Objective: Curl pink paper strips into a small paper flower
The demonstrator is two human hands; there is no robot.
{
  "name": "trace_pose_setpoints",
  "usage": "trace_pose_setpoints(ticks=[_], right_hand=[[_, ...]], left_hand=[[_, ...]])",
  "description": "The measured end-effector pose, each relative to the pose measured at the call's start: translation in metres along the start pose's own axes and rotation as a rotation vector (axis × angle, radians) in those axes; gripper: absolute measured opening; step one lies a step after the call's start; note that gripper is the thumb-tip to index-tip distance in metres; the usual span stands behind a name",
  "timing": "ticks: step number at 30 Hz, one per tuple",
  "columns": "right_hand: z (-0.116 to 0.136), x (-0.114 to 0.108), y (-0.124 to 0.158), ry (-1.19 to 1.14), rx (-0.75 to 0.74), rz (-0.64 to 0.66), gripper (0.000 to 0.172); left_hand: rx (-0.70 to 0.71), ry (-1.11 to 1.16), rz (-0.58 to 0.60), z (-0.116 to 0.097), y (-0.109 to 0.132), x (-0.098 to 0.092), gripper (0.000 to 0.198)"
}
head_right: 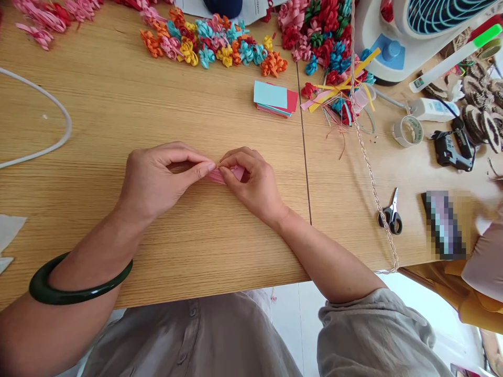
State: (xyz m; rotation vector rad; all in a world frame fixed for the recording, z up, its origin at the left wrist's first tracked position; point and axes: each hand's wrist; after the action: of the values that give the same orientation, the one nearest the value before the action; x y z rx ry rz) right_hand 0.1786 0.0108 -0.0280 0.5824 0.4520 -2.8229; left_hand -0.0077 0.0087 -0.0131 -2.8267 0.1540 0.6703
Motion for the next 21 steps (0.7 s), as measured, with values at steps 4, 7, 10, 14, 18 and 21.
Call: trace_pose_setpoints(ticks=[4,7,10,14,18,21], right_hand=[[0.0001,0.0007,0.0006,-0.011,0.0,0.01,0.008],[0.0015,0.001,0.001,-0.036,0.001,0.019,0.008],[0.003,0.0009,0.0013,-0.042,0.012,0.028,0.009],[0.004,0.0003,0.0016,-0.028,0.003,0.038,0.009],[0.0039,-0.0001,0.0011,-0.037,0.012,0.041,0.006],[0.003,-0.0002,0.0003,-0.036,0.017,0.032,0.007]], left_hand=[[-0.017,0.011,-0.008,0.0014,0.0001,0.0009,0.011],[-0.02,0.008,-0.018,0.0024,0.0001,0.0014,0.009],[-0.032,0.008,-0.023,0.0021,0.0001,0.0018,0.008],[-0.046,0.028,-0.023,0.0008,0.0001,0.0019,0.007],[-0.053,0.045,-0.007,0.0006,-0.0003,-0.0006,0.006],[-0.05,0.059,0.012,0.0009,-0.001,-0.0032,0.007]])
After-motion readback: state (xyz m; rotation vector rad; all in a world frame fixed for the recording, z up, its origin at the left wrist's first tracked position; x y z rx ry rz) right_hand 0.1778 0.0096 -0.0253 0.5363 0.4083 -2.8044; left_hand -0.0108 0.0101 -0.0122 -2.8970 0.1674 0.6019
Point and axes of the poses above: each hand's wrist, its own y-axis away from the middle knuckle, its own x-axis out of the palm, z = x × y, and after that the axes turned 3 degrees about z, right-handed
